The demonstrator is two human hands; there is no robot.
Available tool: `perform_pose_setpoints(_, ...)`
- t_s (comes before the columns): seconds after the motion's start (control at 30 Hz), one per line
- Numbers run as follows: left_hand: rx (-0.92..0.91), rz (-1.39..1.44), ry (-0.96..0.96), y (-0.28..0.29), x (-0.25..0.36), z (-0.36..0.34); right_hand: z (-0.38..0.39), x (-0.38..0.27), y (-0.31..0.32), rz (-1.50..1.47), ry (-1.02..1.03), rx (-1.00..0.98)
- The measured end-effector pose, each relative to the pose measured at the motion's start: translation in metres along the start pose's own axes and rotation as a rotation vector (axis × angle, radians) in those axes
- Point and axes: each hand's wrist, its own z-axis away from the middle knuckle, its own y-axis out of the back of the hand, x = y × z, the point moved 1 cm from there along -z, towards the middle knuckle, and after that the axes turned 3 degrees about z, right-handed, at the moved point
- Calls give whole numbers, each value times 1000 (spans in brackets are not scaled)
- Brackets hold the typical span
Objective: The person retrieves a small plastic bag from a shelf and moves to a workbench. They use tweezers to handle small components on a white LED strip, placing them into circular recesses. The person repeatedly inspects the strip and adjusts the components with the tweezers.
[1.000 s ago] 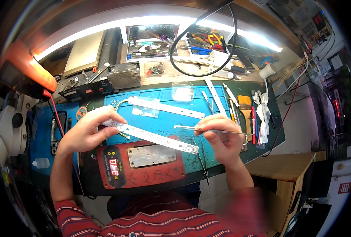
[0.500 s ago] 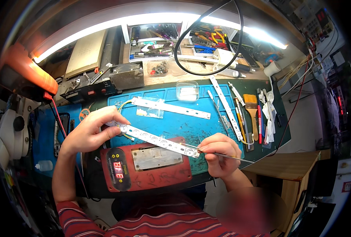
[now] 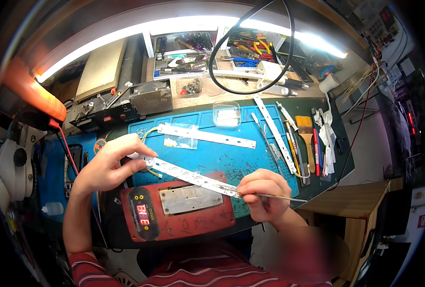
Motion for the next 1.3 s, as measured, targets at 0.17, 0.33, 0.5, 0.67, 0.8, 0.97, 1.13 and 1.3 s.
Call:
perform_pose_setpoints(0.17,-35,-27,-7,2,2,-1,-2,0,1,32,32,-20)
perform_pose_setpoints(0.33,-28,-52,-39,4,3,-3,-4,-1,-3,75,21,17)
perform_pose_setpoints(0.5,-11,-36,-4,3,-1,-4,-4,0,-2,89,32,-7)
perform_pose_setpoints(0.67,18,-50,-2,3,-3,-4,-1,-1,-3,83,26,2)
perform_pose_setpoints(0.8,3,-27,-6,4,-4,-3,-2,-1,-5,74,29,-4)
perform_pose_setpoints(0.97,2,-49,-12,4,-3,-2,-1,-2,-6,80,24,-8)
perform_pose_setpoints(1.13,4,-53,-13,4,-2,-2,-3,-2,-6,95,36,-15)
perform_pose_setpoints(1.3,6,-56,-16,4,-2,-2,-3,-1,-6,113,43,-23)
